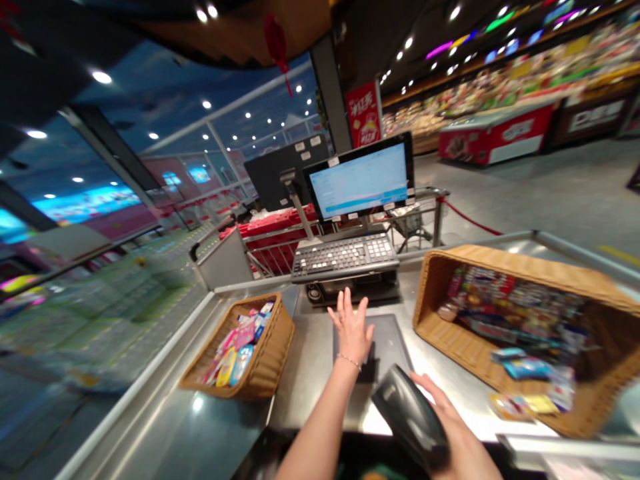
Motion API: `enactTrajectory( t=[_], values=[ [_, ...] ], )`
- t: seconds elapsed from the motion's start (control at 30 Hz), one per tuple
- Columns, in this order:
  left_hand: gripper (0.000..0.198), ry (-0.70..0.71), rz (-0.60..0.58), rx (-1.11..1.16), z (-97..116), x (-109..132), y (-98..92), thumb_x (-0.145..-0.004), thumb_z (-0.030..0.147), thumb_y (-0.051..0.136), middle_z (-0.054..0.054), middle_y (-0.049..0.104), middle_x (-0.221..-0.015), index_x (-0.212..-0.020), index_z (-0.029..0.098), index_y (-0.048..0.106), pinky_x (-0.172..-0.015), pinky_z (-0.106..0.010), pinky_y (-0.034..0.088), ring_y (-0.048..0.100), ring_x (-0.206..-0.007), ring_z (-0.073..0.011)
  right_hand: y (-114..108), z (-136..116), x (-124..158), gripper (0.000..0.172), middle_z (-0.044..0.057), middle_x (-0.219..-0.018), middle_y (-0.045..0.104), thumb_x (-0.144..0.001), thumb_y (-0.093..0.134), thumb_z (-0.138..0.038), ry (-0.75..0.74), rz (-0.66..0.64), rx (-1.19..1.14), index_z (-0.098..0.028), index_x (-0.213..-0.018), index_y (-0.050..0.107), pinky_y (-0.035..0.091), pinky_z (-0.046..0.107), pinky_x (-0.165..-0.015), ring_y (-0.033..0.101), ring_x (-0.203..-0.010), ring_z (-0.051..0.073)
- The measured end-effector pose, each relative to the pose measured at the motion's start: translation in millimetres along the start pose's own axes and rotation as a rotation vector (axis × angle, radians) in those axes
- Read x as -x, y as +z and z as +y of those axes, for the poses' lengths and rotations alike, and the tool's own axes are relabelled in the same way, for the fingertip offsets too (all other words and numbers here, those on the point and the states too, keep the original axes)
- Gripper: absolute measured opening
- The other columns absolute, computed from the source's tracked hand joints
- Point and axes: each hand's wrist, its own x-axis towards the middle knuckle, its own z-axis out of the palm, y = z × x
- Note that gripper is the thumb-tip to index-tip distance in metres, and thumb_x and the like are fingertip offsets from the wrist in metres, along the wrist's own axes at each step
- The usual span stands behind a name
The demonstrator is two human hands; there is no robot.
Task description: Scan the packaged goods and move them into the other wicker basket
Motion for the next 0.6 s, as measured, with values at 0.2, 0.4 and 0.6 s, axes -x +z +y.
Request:
enactTrajectory(
  t=[0.2, 0.4, 0.6],
  values=[
    [0.066, 0.016, -0.009, 0.01, 7.2, 0.8, -2.2, -0.073, 0.021, 0.069, -0.014, 0.015, -0.158, -0.134, 0.031, 0.045, -0.11, -0.068, 0.014, 0.01, -0.146, -0.0341, -5.7, -0.7, -0.4, 0.038, 0.021, -0.135, 0.056, -0.073, 0.055, -0.034, 0.034, -0.026, -0.039, -0.017, -0.103, 0.07, 0.045, 0.043, -0.104, 0.047, -0.133, 0.033],
    [0.065, 0.023, -0.009, 0.009, 11.2, 1.4, -4.0, -0.073, 0.021, 0.068, -0.015, 0.015, -0.157, -0.133, 0.03, 0.046, -0.109, -0.069, 0.017, 0.012, -0.145, -0.0345, -9.6, -3.1, -0.9, 0.042, 0.019, -0.137, 0.056, -0.073, 0.054, -0.034, 0.06, -0.03, 0.019, -0.016, -0.109, 0.069, 0.043, 0.043, -0.106, 0.046, -0.133, 0.031],
    [0.067, 0.041, -0.015, 0.015, 12.3, 1.6, -0.8, -0.073, 0.022, 0.069, -0.014, 0.015, -0.158, -0.135, 0.03, 0.045, -0.109, -0.069, 0.017, 0.011, -0.146, -0.0345, -16.0, -3.6, -2.1, 0.045, 0.022, -0.14, 0.052, -0.077, 0.049, -0.031, 0.031, -0.089, 0.138, -0.011, -0.114, 0.067, 0.043, 0.042, -0.106, 0.046, -0.133, 0.032]
  ],
)
